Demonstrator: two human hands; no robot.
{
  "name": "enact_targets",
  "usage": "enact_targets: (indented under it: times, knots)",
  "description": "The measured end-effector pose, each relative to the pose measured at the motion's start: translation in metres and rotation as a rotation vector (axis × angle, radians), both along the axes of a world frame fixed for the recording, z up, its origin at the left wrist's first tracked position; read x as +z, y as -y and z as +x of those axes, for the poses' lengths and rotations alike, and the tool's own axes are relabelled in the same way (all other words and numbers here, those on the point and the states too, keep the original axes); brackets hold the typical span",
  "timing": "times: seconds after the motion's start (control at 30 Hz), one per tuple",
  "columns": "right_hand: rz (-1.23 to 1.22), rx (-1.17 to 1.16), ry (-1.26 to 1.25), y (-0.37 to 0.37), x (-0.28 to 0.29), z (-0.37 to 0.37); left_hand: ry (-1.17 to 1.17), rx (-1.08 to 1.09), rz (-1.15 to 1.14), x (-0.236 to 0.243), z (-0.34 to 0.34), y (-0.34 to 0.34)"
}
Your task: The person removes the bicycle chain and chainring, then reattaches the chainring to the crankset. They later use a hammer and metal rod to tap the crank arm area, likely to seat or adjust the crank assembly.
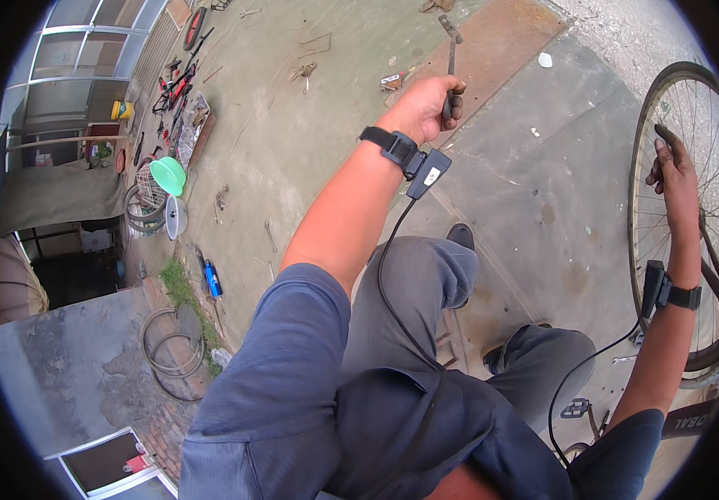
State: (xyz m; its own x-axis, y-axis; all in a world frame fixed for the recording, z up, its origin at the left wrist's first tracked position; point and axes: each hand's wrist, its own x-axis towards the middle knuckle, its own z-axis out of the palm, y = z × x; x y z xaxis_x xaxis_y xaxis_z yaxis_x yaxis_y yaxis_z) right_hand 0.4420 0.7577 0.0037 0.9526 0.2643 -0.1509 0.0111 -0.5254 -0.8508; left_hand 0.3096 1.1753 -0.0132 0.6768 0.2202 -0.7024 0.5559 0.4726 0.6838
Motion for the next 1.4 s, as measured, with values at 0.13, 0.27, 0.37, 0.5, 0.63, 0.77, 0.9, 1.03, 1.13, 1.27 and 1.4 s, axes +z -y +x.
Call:
enact_targets:
  times: [0.13, 0.27, 0.37, 0.5, 0.63, 0.77, 0.9, 1.03, 1.13, 1.27, 1.4]
  knots:
    - [0.115, 0.008, -0.209, -0.057, 0.019, 0.012, -0.154, 0.082, -0.032, 0.000, -0.020, -0.019]
    - [0.094, 0.171, -0.354, -0.136, 0.059, 0.004, -0.375, 0.095, 0.091, 0.033, -0.111, -0.039]
    - [-0.017, 0.377, -0.416, -0.195, 0.104, -0.005, -0.572, 0.139, 0.058, 0.080, -0.207, -0.053]
    - [-0.246, 0.641, -0.406, -0.247, 0.183, -0.006, -0.779, 0.299, -0.059, 0.170, -0.321, -0.045]
    - [-0.377, 0.663, -0.584, -0.254, 0.231, 0.010, -0.862, 0.469, -0.223, 0.244, -0.379, -0.042]
    - [-0.434, 0.436, -0.686, -0.232, 0.248, 0.064, -0.832, 0.499, -0.183, 0.279, -0.364, -0.062]
    - [-0.435, 0.206, -0.747, -0.212, 0.259, 0.134, -0.755, 0.492, 0.034, 0.305, -0.307, -0.102]
    - [-0.399, 0.073, -0.823, -0.227, 0.262, 0.205, -0.738, 0.463, 0.200, 0.328, -0.241, -0.150]
    - [-0.414, 0.114, -0.826, -0.278, 0.263, 0.266, -0.733, 0.509, 0.181, 0.333, -0.191, -0.176]
    - [-0.411, 0.231, -0.755, -0.397, 0.279, 0.357, -0.821, 0.520, 0.272, 0.325, -0.146, -0.193]
    - [-0.372, 0.348, -0.646, -0.542, 0.293, 0.420, -1.009, 0.163, 0.532, 0.326, -0.127, -0.216]
